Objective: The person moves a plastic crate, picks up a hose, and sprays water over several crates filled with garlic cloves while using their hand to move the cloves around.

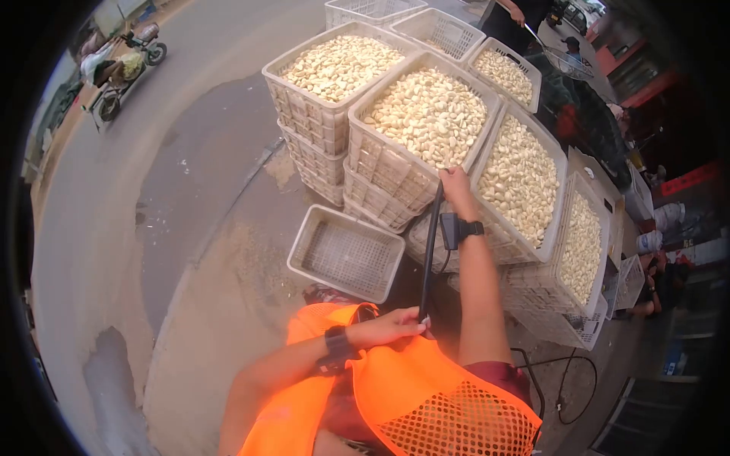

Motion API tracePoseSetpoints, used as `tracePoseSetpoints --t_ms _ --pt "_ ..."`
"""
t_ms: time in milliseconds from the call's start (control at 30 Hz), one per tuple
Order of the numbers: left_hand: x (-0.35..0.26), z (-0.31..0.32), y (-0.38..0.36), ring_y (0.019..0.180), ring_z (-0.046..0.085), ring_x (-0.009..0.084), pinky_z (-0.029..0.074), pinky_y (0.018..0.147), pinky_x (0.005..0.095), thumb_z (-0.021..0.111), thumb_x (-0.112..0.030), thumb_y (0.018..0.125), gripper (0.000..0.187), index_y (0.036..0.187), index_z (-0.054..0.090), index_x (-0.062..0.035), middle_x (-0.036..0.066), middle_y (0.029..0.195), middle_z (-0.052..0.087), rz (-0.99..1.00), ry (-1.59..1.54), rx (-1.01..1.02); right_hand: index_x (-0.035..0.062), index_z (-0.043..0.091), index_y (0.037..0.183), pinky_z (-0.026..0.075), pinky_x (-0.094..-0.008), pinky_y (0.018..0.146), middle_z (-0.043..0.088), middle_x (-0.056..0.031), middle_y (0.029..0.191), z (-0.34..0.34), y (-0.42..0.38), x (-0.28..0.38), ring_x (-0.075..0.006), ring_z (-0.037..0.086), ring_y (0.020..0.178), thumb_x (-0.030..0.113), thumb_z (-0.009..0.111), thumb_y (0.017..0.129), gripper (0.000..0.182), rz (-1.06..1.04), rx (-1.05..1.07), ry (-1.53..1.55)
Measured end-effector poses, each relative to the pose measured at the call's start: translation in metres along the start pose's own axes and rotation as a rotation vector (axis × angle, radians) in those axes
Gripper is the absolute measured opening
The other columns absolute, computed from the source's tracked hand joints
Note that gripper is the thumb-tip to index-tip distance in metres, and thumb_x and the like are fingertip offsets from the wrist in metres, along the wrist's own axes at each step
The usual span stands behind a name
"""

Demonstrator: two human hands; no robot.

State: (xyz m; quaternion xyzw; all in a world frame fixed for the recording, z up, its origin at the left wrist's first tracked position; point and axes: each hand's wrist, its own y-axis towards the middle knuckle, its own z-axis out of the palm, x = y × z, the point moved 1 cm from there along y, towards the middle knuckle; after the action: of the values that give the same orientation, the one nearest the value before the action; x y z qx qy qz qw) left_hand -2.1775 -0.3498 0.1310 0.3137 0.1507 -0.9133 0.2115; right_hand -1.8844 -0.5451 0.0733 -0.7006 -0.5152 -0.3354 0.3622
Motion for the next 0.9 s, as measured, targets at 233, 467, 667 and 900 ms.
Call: tracePoseSetpoints --t_ms 233,467,667,900 --pt "-0.067 -0.074 -0.038 0.101 0.053 0.0098 0.042 0.087 0.0246 0.053 -0.020 0.094 0.018 0.108 0.049 -0.0093 0.001 0.104 0.056 -0.139 0.055 0.144 -0.0008 0.054 0.092 0.034 -0.0282 0.035 0.055 -0.0062 0.059 0.014 0.003 0.018 -0.0143 0.049 0.040 0.026 0.061 0.082 0.029 0.101 -0.240 -0.016" --pt "-0.150 -0.132 -0.055 0.092 0.053 0.0072 0.043 0.077 0.0211 0.056 -0.023 0.092 0.026 0.113 0.046 -0.0110 -0.001 0.101 0.055 -0.332 0.023 0.223 -0.0018 0.053 0.056 0.042 -0.0315 0.043 0.053 -0.0097 0.046 0.043 0.035 0.015 -0.0202 0.057 0.044 0.022 0.060 0.077 0.032 0.151 -0.334 -0.154" --pt "-0.183 -0.180 -0.054 0.066 0.042 0.0003 0.034 0.053 0.0159 0.056 -0.023 0.092 0.027 0.115 0.044 -0.0156 -0.005 0.089 0.049 -0.523 0.041 0.278 -0.0010 0.056 0.092 0.048 -0.0330 0.050 0.063 -0.0107 0.063 0.061 0.035 0.026 -0.0210 0.061 0.047 0.031 0.061 0.078 0.036 0.247 -0.500 -0.189" --pt "-0.222 -0.254 -0.061 0.074 0.050 0.0050 0.039 0.051 0.0192 0.058 -0.026 0.089 0.044 0.126 0.036 -0.0135 -0.001 0.105 0.047 -0.832 -0.038 0.419 -0.0003 0.057 0.089 0.047 -0.0328 0.047 0.060 -0.0106 0.059 0.073 0.035 0.023 -0.0209 0.059 0.045 0.030 0.059 0.079 0.032 0.398 -0.625 -0.328"
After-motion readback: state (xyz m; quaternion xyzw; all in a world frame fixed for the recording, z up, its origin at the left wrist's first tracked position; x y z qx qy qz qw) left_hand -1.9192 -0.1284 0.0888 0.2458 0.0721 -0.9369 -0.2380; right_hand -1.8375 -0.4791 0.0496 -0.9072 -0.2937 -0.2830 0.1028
